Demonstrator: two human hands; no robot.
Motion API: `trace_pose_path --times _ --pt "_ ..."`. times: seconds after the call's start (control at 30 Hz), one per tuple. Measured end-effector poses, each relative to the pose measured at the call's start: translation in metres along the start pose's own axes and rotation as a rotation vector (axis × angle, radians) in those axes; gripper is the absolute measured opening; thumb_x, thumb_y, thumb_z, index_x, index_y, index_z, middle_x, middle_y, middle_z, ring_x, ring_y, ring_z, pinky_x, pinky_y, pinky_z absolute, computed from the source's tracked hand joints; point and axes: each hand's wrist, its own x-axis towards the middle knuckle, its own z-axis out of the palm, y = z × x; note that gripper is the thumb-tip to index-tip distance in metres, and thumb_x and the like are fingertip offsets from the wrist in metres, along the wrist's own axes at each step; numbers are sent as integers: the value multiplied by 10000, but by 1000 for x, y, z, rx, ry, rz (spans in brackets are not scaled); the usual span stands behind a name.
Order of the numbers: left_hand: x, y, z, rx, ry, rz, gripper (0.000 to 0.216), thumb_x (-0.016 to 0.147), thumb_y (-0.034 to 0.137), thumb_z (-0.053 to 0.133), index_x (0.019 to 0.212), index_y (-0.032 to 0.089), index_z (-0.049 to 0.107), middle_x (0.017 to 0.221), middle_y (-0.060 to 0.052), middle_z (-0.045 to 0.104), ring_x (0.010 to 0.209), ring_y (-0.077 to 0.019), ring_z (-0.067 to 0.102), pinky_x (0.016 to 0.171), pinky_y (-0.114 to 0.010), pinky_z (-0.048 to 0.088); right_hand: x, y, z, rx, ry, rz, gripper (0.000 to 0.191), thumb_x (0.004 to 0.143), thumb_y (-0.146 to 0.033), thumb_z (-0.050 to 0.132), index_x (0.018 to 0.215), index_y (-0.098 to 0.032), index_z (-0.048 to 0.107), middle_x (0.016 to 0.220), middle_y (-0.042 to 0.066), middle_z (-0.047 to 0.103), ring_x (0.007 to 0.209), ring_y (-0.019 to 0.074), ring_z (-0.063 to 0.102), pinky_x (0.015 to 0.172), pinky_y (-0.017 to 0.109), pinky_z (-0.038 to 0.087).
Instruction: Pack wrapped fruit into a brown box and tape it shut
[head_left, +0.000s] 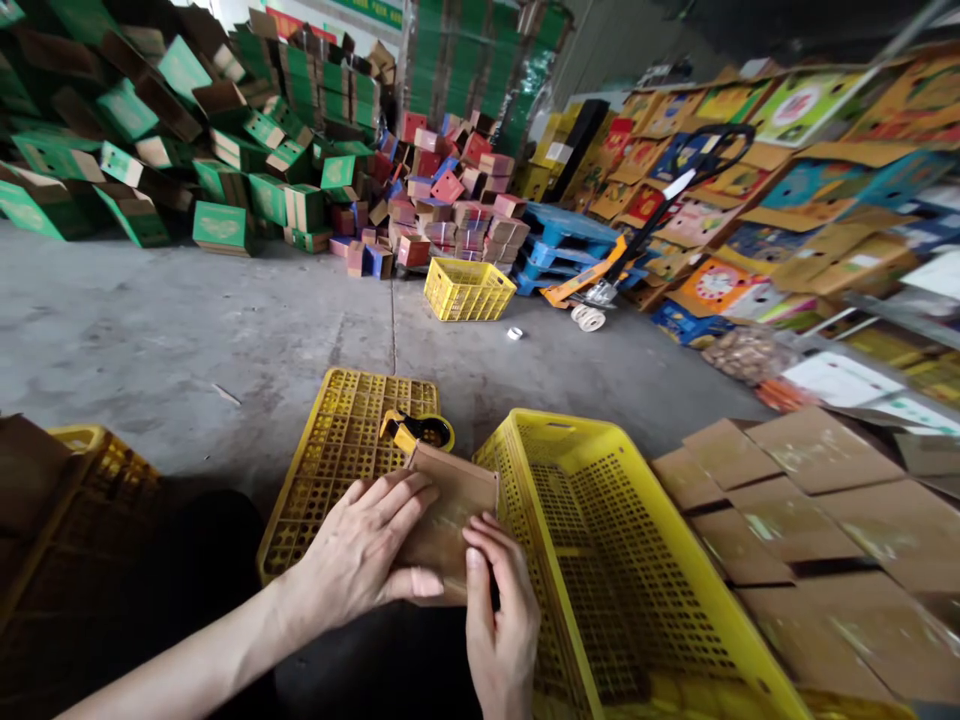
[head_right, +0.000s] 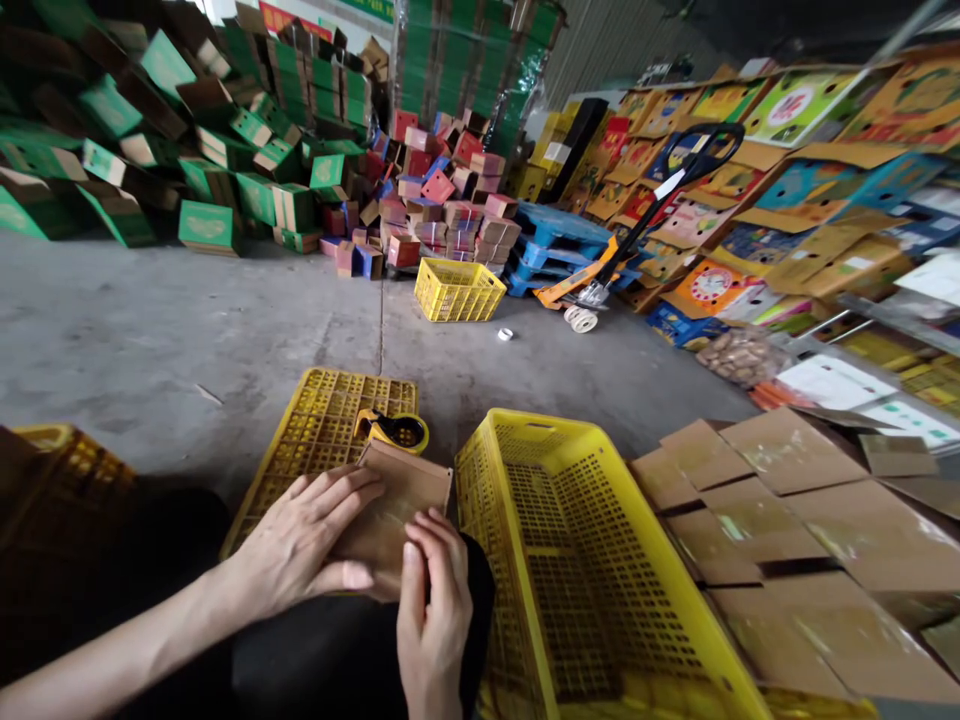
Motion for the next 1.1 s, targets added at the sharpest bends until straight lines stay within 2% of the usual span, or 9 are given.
trace_pose_path --times 0.23,0.37,0.5,0.67,0.77,0.9,1.0,1.1 --pt "2 -5 5 -58 64 -22 893 937 834 428 1543 184 511 1514 -176 584 1349 -349 554 1063 -488 486 -5 -3 0 -51 -14 -9 246 1057 -169 516 1202 -218 708 1177 100 741 1171 233 697 989 397 594" --pt "2 -8 23 -175 190 28 806 1005 770 347 1456 157 611 1407 -174 652 1310 -337 570 1050 -474 487 -4 -10 -3 -177 -31 -43 207 1069 -212 521 1197 -218 683 1165 94 744 1156 244 701 1057 453 550" --pt "6 -13 40 -307 324 55 687 1066 654 292 1410 187 661 1341 -144 679 1249 -315 598 1057 -496 479 6 -26 0 -324 -126 -111 229 1083 -260 496 1241 -203 651 1221 108 733 1181 260 688 1116 483 506" --pt "7 -15 42 -405 414 34 679 1081 613 254 1381 178 681 1307 -156 697 1219 -324 620 1029 -523 484 20 -48 18 -413 -240 -248 368 1096 -249 399 1381 -163 616 1333 141 702 1247 266 655 1034 424 562" --pt "8 -13 43 -475 474 23 694 1087 604 204 1403 186 658 1304 -157 703 1219 -322 635 1032 -532 493 25 -56 28 -457 -253 -241 397 1083 -212 375 1388 -140 619 1360 158 681 1234 286 642 1031 460 544" --pt "5 -9 53 -600 537 -29 667 1083 627 232 1449 213 604 1379 -148 674 1313 -323 607 1106 -543 481 31 -59 32 -512 -282 -220 382 1072 -231 409 1357 -132 644 1339 162 686 1141 316 639 994 508 518" --pt "0 -5 64 -694 548 -103 707 1070 674 255 1576 227 465 1533 -155 571 1441 -326 524 1175 -550 453 35 -57 36 -584 -289 -208 401 1065 -250 432 1390 -123 630 1378 166 665 1105 338 623 961 536 505" --pt "-5 -4 71 -742 525 -103 712 1072 677 227 1631 266 386 1637 -129 467 1536 -321 413 1230 -567 401 38 -55 41 -630 -288 -197 433 1070 -296 447 1420 -100 608 1408 186 644 1112 363 603 936 562 498"
